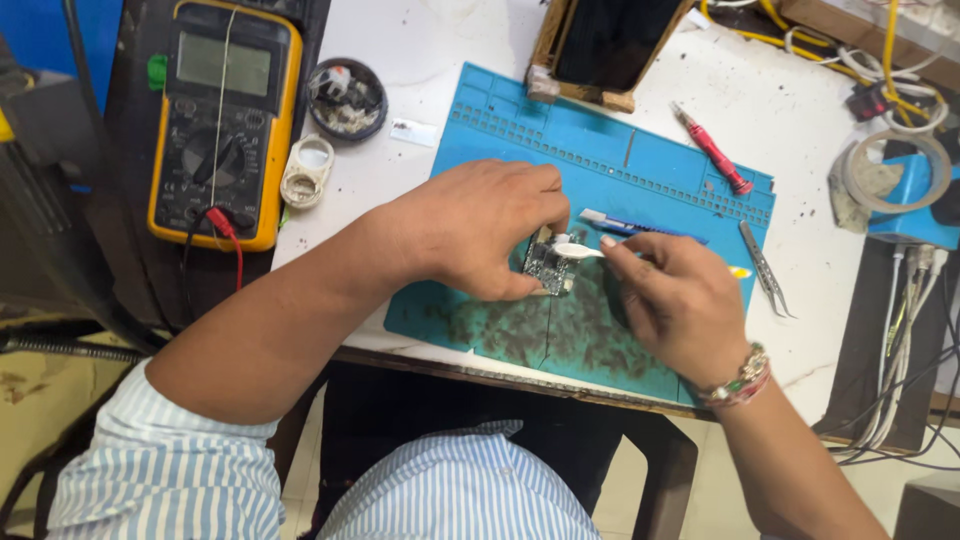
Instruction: The person cleans a small circuit board by applying liquid from a small container and scrubbing it with a toothbrush, then uses a blue utility knife to scrape at components on the board.
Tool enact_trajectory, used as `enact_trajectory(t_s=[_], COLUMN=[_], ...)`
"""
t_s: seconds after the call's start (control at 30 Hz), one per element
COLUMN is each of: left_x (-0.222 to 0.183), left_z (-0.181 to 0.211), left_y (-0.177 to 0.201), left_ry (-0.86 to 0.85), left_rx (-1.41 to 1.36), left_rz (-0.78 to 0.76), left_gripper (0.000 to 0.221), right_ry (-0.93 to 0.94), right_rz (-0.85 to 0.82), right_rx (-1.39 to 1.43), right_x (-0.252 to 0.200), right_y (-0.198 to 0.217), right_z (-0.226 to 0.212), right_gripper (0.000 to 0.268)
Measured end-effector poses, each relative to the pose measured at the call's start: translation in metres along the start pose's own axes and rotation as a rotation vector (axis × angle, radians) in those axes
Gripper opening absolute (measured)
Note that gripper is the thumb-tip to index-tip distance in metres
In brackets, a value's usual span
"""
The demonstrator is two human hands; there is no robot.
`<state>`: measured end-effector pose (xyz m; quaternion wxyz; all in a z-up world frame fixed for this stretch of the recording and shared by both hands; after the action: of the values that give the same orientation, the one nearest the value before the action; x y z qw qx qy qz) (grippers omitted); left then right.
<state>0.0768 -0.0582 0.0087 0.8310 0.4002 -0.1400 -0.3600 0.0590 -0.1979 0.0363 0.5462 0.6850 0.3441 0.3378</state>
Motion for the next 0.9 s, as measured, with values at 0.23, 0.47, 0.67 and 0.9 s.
enact_trajectory(t_s=[0.23,0.47,0.67,0.9], left_x=[0.001,0.001,0.002,0.002], left_z=[-0.003,-0.002,0.000,0.000], left_y=[-0.003,-0.001,0.000,-0.002], left_ry=[0.047,0.046,0.046,0.064], left_rx=[0.009,0.026,0.035,0.038], left_rz=[-0.031,-0.009,-0.003,-0.021], left_gripper=[0.048,0.049,0.048,0.047], right_ry=[-0.007,-0.077,-0.093,-0.183], right_rz=[-0.172,-0.362,-0.407,-0.405], right_rx=[-0.100,-0.072,-0.051,-0.086], right_x=[-0.005,-0.005,-0.007,-0.009], right_y=[-0.016,-0.022,-0.028,-0.031], right_z=[-0.013,-0.011,-0.016,-0.015], right_gripper=[0.067,0.072,0.068,0.064])
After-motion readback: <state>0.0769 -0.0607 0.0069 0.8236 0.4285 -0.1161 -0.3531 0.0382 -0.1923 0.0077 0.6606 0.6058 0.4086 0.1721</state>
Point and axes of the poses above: each hand's wrist, its own x-axis towards the middle knuckle, its own y-axis out of the back of the hand, z = x × y, the point moved 10 cm from there along x, towards the middle knuckle, and after that the axes turned 12 degrees about -z, right-handed, at the moved point
